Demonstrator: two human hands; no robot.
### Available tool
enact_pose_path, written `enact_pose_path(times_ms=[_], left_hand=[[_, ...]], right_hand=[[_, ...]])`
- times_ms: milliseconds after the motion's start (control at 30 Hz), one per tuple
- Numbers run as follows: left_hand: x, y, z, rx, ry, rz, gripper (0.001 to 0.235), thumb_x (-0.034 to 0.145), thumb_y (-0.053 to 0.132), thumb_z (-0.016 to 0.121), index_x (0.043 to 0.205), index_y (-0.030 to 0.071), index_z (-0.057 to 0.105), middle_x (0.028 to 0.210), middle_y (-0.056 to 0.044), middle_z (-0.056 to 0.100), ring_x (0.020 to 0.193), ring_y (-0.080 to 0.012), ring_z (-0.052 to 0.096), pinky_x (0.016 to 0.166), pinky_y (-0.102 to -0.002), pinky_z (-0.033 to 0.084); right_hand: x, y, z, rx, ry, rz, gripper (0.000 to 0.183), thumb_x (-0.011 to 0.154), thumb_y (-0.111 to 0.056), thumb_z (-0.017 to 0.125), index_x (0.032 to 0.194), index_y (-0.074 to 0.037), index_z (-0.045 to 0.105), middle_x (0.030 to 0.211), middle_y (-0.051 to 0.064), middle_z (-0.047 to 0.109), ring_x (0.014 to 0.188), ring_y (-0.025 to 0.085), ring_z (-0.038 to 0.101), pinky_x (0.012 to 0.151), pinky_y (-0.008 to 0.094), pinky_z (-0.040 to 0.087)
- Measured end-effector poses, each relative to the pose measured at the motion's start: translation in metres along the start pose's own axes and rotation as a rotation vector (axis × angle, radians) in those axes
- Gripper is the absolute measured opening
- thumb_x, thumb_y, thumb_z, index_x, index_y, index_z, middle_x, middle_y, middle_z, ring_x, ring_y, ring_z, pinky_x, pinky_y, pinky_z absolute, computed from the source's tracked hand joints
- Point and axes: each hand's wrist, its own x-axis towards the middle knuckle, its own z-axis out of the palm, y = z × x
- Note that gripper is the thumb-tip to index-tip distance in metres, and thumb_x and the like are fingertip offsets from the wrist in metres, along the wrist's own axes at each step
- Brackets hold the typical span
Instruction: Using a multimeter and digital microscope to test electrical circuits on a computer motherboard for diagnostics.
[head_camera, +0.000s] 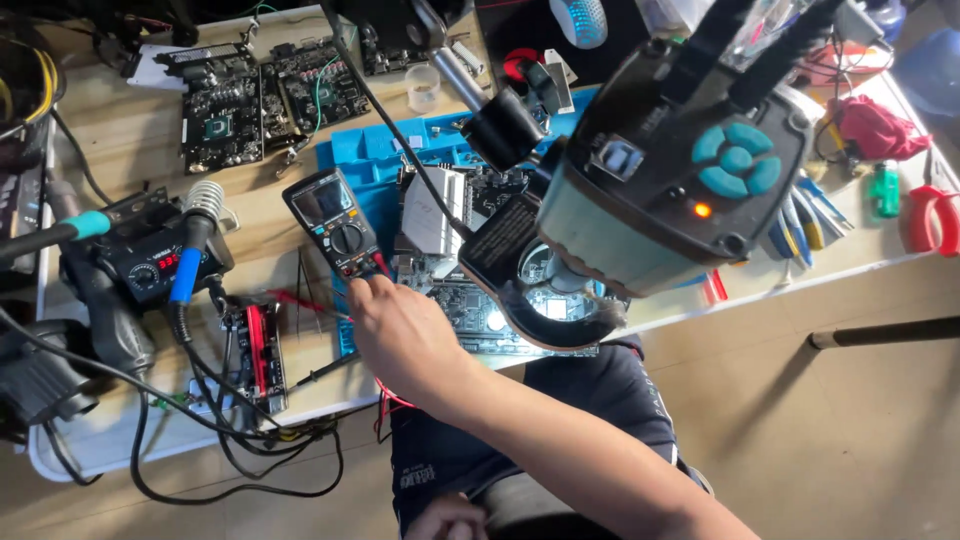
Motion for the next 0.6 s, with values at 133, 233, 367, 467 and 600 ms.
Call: enact_pose_path(times_ms=[133,233,367,467,600], left_hand=[[0.027,-0.055,0.012,-0.154,-0.057,0.093,0.047,0.101,0.048,0.073,0.102,0.002,0.084,0.073,-0.012,0.077,0.052,-0.0147,0.062,0.049,-0.027,0.045],[0.037,-0.079,0.013,0.075,-0.018,-0.005,0.031,0.097,0.038,0.069,0.097,0.013,0.088,0.064,-0.004,0.079,0.057,-0.0098,0.073,0.059,-0.019,0.051],[0.052,-0.077,0.022,0.101,0.054,-0.116,0.031,0.088,0.036,0.074,0.091,0.010,0.092,0.061,-0.005,0.079,0.056,-0.0108,0.069,0.057,-0.022,0.047],[0.063,-0.058,0.027,0.188,0.045,-0.038,0.035,0.088,0.042,0.073,0.090,0.012,0.091,0.060,-0.001,0.076,0.055,-0.0096,0.068,0.056,-0.024,0.049],[0.070,-0.043,0.027,0.320,0.015,-0.004,0.030,0.089,0.040,0.072,0.090,0.016,0.091,0.062,0.003,0.080,0.056,-0.0073,0.071,0.059,-0.023,0.056]], right_hand=[[-0.065,0.014,-0.047,0.112,-0.020,0.042,0.016,0.091,-0.009,0.067,0.099,-0.006,0.054,0.082,0.016,0.062,0.063,0.046,0.061,0.049,0.059,0.044],[-0.116,0.039,-0.095,0.280,-0.072,0.123,0.028,0.086,-0.007,0.064,0.114,-0.007,0.064,0.098,0.015,0.069,0.078,0.045,0.069,0.064,0.054,0.053],[-0.162,0.100,-0.163,0.379,-0.058,0.490,0.006,0.090,-0.026,0.079,0.089,-0.021,0.076,0.072,-0.007,0.071,0.069,0.009,0.059,0.066,0.032,0.049],[-0.163,0.165,-0.223,0.263,0.224,0.355,0.009,0.103,-0.022,0.075,0.103,-0.018,0.083,0.086,-0.005,0.078,0.076,0.009,0.065,0.071,0.029,0.052],[-0.144,0.279,-0.298,-0.206,0.504,0.400,0.031,0.134,-0.017,0.061,0.118,-0.025,0.087,0.094,-0.010,0.078,0.090,0.001,0.072,0.085,0.022,0.053]])
